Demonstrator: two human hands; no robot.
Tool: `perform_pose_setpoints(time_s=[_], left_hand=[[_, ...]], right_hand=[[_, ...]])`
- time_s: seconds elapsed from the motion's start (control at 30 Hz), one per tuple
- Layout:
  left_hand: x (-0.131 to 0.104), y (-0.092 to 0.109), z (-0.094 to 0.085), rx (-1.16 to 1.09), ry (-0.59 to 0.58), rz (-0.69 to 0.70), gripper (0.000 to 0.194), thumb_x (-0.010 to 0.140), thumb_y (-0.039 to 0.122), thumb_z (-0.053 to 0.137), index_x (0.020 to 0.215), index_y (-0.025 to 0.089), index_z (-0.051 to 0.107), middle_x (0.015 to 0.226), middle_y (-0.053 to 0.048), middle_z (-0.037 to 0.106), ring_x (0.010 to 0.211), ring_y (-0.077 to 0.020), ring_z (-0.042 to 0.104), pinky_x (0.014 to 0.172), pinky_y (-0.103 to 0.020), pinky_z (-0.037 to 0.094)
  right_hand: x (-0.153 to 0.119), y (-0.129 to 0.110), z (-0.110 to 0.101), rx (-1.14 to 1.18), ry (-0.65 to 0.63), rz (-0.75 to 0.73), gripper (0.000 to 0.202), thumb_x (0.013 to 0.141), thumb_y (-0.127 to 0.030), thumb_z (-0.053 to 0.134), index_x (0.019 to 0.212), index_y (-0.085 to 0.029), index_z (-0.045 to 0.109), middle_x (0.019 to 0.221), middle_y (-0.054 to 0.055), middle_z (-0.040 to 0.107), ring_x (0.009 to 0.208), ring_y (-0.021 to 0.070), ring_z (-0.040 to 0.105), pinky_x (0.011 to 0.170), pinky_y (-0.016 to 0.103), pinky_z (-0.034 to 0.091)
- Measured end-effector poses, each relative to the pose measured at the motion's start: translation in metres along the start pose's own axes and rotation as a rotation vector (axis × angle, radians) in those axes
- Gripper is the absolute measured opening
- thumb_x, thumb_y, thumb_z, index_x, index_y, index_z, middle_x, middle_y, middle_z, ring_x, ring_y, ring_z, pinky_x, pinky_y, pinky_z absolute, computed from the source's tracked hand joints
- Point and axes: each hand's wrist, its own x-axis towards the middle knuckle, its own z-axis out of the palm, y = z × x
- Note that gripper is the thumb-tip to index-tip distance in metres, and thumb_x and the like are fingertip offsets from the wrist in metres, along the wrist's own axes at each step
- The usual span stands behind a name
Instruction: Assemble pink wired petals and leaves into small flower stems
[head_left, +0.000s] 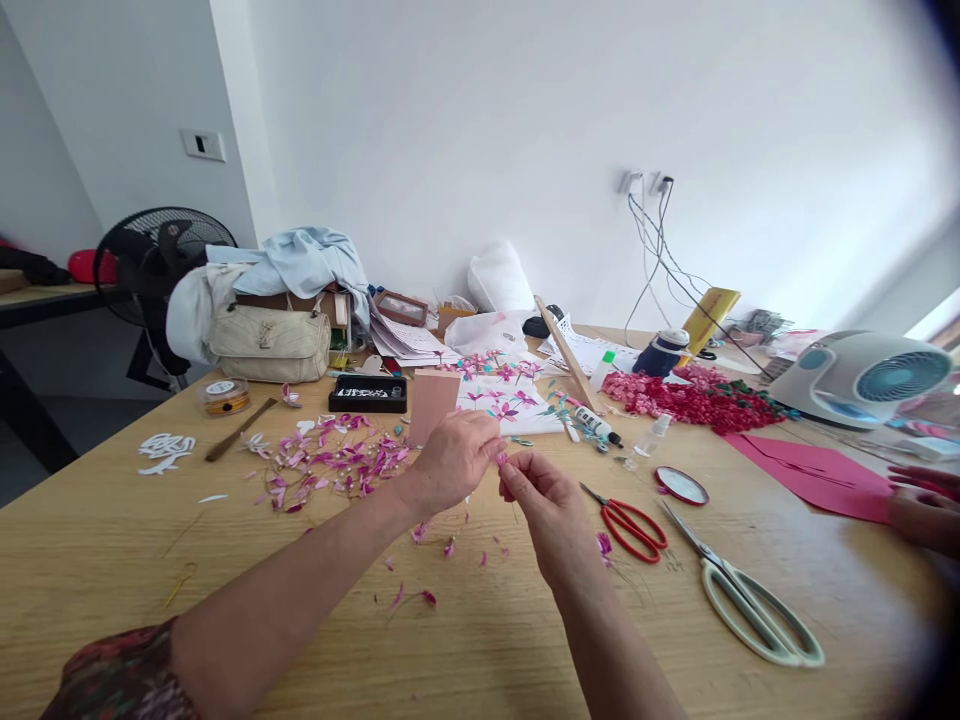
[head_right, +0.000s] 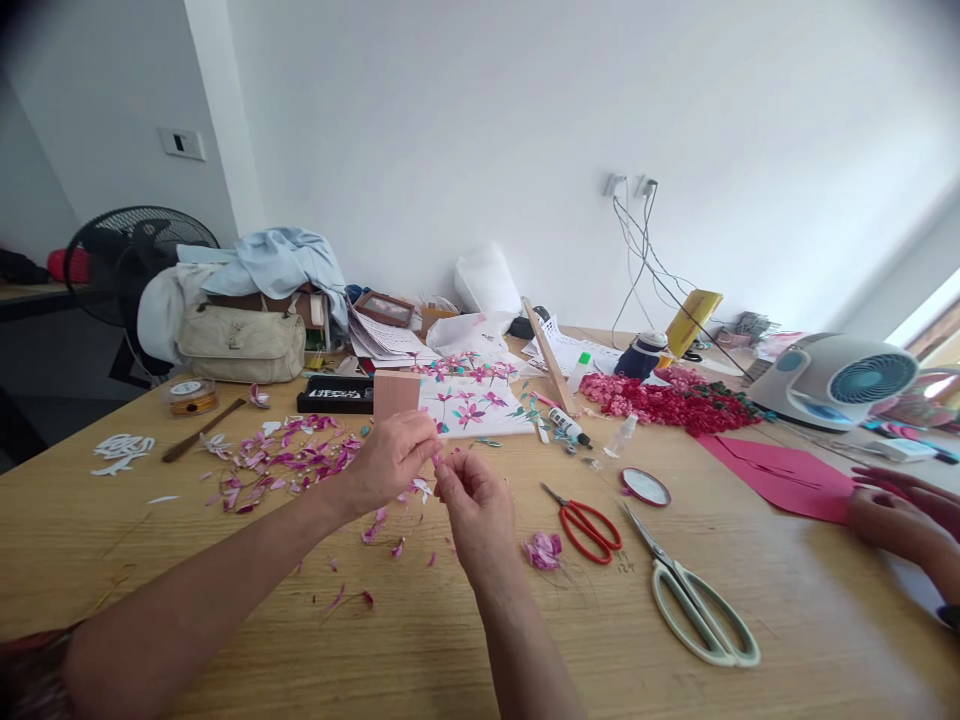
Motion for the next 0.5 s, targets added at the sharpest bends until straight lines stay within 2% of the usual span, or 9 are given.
perform_pose_setpoints(time_s=[0.03, 0.1, 0.2, 0.27, 0.43, 0.5], left_hand=[[0.0, -0.001, 0.001, 0.036, 0.023, 0.03, 0.024, 0.081, 0.021, 0.04, 0.057, 0.016, 0.04, 0.062, 0.001, 0.041, 0.066, -0.0131, 0.039, 0.064, -0.026, 0.03], [0.001, -0.005, 0.002, -0.029, 0.038, -0.01, 0.025, 0.083, 0.025, 0.038, 0.06, 0.016, 0.042, 0.062, 0.0, 0.042, 0.066, -0.0134, 0.04, 0.065, -0.026, 0.031], [0.002, -0.009, 0.001, -0.334, 0.04, -0.174, 0.032, 0.087, 0.034, 0.03, 0.067, 0.016, 0.046, 0.062, 0.0, 0.044, 0.064, -0.0125, 0.044, 0.064, -0.025, 0.035], [0.002, -0.009, -0.001, -0.46, 0.027, -0.23, 0.036, 0.088, 0.038, 0.027, 0.072, 0.015, 0.049, 0.063, 0.0, 0.046, 0.064, -0.0123, 0.045, 0.065, -0.024, 0.036], [0.0, -0.002, -0.002, -0.383, -0.175, -0.239, 0.031, 0.083, 0.036, 0.038, 0.063, 0.015, 0.048, 0.06, 0.002, 0.044, 0.06, -0.0102, 0.041, 0.057, -0.021, 0.033], [-0.001, 0.002, -0.001, -0.301, -0.194, -0.229, 0.026, 0.08, 0.029, 0.041, 0.059, 0.015, 0.047, 0.058, 0.003, 0.041, 0.058, -0.0095, 0.039, 0.054, -0.021, 0.03]], right_hand=[[0.0, 0.0, 0.0, -0.019, 0.013, 0.003, 0.026, 0.074, -0.039, 0.056, 0.061, -0.017, 0.05, 0.055, -0.003, 0.047, 0.055, 0.0112, 0.041, 0.055, 0.024, 0.031], [0.0, -0.001, 0.0, -0.019, 0.037, 0.014, 0.025, 0.073, -0.039, 0.056, 0.063, -0.016, 0.052, 0.055, -0.002, 0.048, 0.055, 0.0117, 0.042, 0.056, 0.025, 0.031], [0.0, -0.001, 0.0, 0.047, 0.051, 0.03, 0.024, 0.071, -0.039, 0.058, 0.064, -0.016, 0.053, 0.056, -0.002, 0.05, 0.056, 0.0121, 0.044, 0.057, 0.025, 0.033], [-0.001, 0.0, -0.001, 0.082, 0.047, 0.024, 0.025, 0.071, -0.038, 0.059, 0.063, -0.016, 0.052, 0.055, -0.002, 0.05, 0.056, 0.0119, 0.044, 0.056, 0.024, 0.034], [-0.005, 0.001, -0.003, 0.098, 0.022, 0.0, 0.024, 0.072, -0.037, 0.059, 0.062, -0.016, 0.053, 0.056, -0.001, 0.05, 0.055, 0.0118, 0.044, 0.055, 0.024, 0.034], [-0.008, 0.001, -0.003, 0.079, 0.001, 0.009, 0.024, 0.073, -0.036, 0.058, 0.061, -0.016, 0.052, 0.055, -0.001, 0.05, 0.055, 0.0114, 0.043, 0.054, 0.023, 0.033]])
